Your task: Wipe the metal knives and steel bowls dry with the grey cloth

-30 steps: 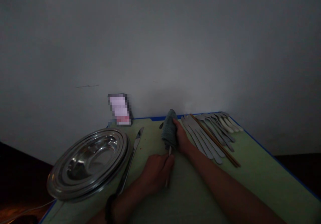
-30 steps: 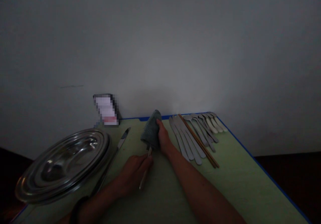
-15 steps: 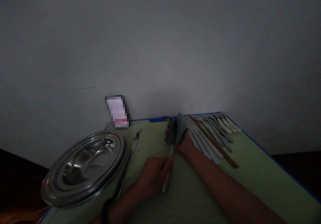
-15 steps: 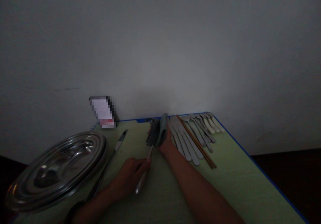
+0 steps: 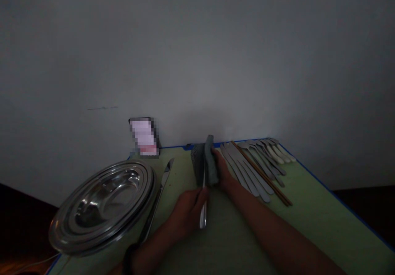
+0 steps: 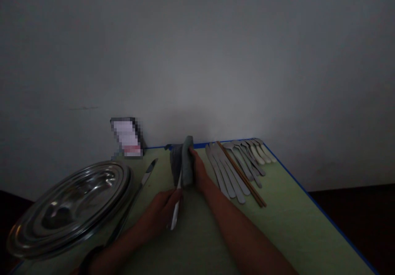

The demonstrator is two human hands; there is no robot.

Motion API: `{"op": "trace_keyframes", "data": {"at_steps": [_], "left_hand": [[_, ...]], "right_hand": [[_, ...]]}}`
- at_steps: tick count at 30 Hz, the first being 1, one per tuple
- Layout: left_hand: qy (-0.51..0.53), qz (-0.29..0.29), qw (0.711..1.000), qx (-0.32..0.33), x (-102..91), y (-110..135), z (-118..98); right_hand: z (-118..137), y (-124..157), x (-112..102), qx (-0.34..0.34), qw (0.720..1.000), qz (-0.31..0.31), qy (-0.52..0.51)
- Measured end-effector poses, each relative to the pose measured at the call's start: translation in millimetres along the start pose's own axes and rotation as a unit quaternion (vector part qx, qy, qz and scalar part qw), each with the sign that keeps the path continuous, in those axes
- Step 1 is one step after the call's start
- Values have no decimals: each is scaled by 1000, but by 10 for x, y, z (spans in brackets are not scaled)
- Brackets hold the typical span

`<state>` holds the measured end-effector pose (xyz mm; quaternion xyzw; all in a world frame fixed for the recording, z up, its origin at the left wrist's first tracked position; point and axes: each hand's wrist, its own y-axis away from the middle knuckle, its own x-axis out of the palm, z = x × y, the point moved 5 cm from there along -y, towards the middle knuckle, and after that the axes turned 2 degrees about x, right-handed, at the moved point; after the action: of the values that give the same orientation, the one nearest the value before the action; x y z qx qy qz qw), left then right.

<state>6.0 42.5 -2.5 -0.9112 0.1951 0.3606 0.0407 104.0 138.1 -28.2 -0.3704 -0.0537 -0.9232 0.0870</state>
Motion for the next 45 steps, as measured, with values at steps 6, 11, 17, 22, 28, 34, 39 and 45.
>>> {"op": "trace_keyframes", "data": {"at_steps": [6, 11, 17, 22, 28, 34, 39, 45], "left_hand": [[31, -41, 998, -21, -45, -26, 18], [21, 10, 1000, 21, -5, -5, -43], [-22, 43, 998, 39, 35, 14, -48], [76, 23, 997, -13, 18, -28, 26], [-21, -3, 999, -34, -15, -33, -10], [-260, 17, 965, -24, 89, 18, -94], [-299, 35, 954, 14, 111, 60, -156], [-292, 45, 955, 20, 107, 50, -145]], "right_hand": [[-19, 75, 81, 17, 990, -35, 137], [8, 79, 38, 23, 998, -41, 41], [8, 48, -30, 33, 994, -60, -83], [14, 65, 42, 97, 987, -13, -125], [7, 72, 105, 99, 986, 1, -133], [17, 58, 79, 61, 989, 0, -137], [139, 44, -1, -1, 989, -2, -150], [189, 61, -57, -13, 982, -5, -191]]}}
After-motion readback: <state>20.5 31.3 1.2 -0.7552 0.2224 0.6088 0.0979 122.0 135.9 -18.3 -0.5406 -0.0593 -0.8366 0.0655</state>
